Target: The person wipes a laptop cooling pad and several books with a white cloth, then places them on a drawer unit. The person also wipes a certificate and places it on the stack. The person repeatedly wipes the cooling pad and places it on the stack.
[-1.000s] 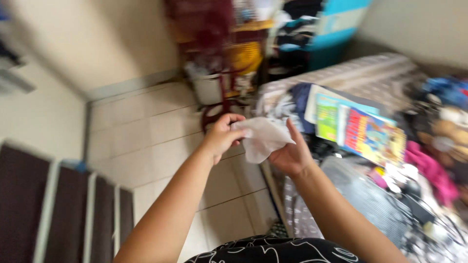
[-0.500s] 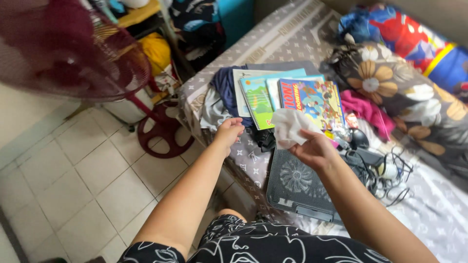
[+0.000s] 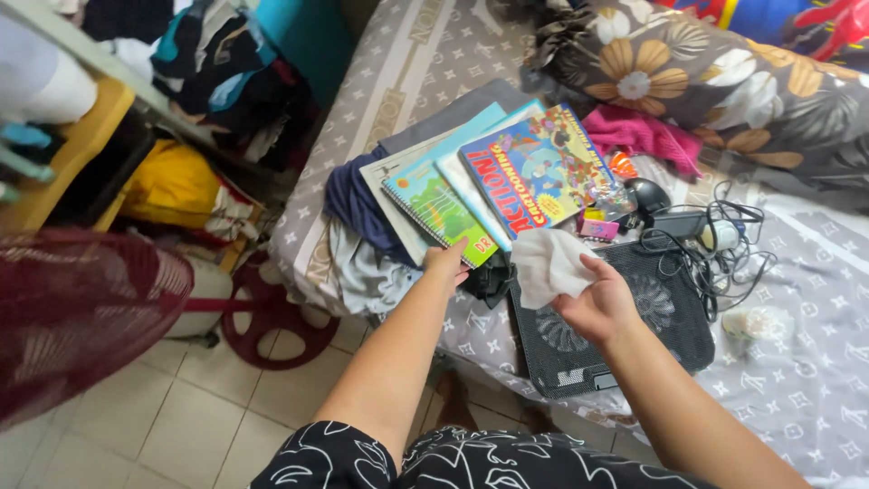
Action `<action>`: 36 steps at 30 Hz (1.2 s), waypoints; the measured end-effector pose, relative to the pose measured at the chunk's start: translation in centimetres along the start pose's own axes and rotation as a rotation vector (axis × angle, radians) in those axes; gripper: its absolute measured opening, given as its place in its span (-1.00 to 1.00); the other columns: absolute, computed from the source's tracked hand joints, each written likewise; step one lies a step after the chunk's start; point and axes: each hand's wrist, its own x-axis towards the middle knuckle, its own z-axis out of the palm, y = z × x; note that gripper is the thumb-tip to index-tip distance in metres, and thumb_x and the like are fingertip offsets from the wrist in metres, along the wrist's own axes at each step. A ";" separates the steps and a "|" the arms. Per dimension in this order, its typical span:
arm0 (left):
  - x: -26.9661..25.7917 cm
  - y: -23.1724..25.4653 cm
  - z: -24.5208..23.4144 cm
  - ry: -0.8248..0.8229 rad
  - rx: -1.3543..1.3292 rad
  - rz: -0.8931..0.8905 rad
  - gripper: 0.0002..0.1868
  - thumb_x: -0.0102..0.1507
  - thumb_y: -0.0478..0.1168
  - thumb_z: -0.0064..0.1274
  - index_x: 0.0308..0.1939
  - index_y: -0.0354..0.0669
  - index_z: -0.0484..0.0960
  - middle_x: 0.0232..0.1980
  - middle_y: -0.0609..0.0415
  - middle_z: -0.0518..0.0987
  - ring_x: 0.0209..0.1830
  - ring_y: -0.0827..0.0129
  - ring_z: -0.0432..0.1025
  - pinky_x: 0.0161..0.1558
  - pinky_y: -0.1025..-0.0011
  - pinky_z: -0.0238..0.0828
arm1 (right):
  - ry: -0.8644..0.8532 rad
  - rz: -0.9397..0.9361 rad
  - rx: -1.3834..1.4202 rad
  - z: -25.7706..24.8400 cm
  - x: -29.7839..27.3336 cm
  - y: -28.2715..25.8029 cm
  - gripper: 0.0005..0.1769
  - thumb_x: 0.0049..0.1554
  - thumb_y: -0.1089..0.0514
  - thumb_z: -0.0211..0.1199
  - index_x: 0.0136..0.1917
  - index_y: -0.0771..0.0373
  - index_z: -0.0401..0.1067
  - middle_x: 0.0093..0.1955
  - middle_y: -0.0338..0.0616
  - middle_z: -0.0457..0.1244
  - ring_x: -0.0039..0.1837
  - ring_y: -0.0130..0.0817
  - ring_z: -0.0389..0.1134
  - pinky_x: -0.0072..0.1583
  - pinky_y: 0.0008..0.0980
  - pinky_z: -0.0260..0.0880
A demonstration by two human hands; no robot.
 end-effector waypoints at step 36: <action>-28.1 12.2 -12.4 -0.570 -0.439 0.712 -0.32 0.27 -0.48 -0.16 0.51 -0.19 0.32 0.33 -0.03 0.48 0.19 0.24 0.43 0.05 0.28 0.43 | -0.841 -1.283 -2.126 21.6 -7.6 9.6 -0.27 0.34 -0.16 -0.09 0.62 0.28 0.01 0.68 0.21 -0.16 0.69 0.16 -0.24 0.55 0.17 -0.32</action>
